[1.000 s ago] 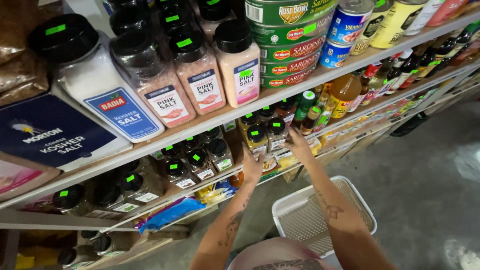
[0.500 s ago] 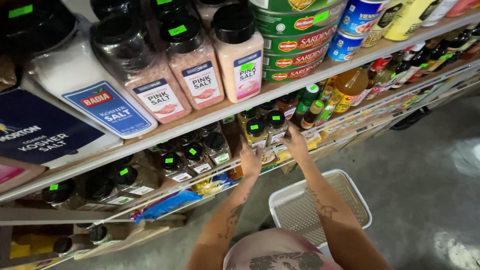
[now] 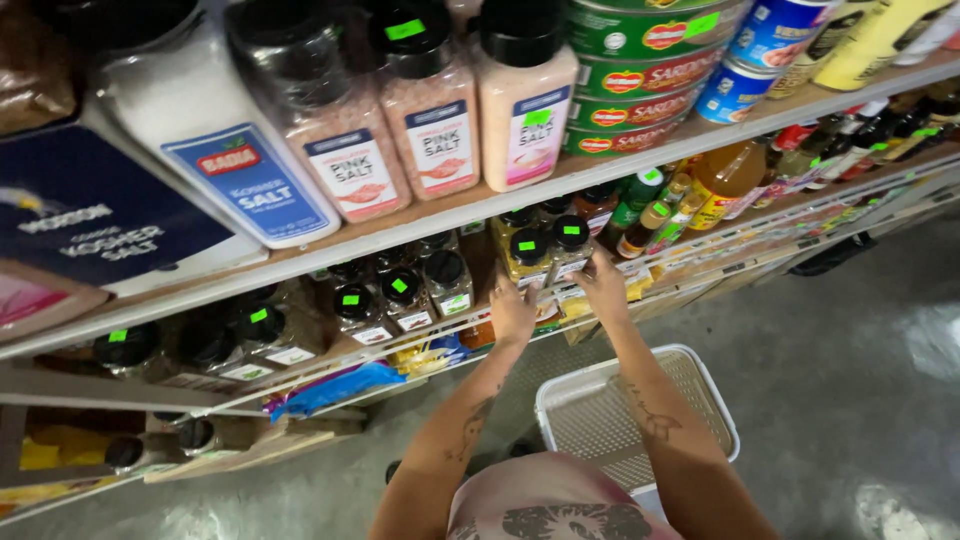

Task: Organizing and arranging jars of spices and containers of salt on grocery store shelves.

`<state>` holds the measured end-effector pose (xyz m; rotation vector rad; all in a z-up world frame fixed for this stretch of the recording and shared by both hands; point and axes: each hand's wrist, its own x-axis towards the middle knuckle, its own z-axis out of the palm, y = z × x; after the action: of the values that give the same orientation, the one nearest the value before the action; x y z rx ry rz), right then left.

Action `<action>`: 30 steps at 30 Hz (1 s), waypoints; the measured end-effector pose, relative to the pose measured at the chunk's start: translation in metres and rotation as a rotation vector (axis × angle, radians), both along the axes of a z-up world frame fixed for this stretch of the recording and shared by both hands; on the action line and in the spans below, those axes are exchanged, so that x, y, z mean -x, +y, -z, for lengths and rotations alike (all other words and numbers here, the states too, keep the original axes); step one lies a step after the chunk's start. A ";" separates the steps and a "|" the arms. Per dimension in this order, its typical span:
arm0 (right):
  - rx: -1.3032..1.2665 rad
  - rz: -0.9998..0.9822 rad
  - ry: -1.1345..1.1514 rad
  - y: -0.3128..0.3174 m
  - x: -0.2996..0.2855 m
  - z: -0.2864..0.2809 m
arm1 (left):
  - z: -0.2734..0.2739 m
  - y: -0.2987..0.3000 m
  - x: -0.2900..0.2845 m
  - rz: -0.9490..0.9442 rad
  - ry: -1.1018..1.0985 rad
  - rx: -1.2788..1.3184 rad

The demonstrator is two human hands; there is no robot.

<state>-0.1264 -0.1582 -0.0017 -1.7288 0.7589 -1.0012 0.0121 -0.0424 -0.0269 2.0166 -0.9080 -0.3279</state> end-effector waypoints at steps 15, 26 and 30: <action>-0.108 0.163 0.228 0.088 0.027 0.160 | -0.024 0.192 -0.043 0.529 -0.194 0.355; 0.328 -0.996 0.413 0.413 -0.273 0.093 | 0.118 0.484 -0.239 -0.146 -0.184 -0.294; 0.462 -0.957 0.288 0.500 -0.396 0.123 | 0.099 0.538 -0.333 -0.283 -0.385 -0.389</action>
<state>0.2699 0.3423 -0.1243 -2.2974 -0.2058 -0.2594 0.3452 0.4961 -0.1257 2.5916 -0.8136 0.0524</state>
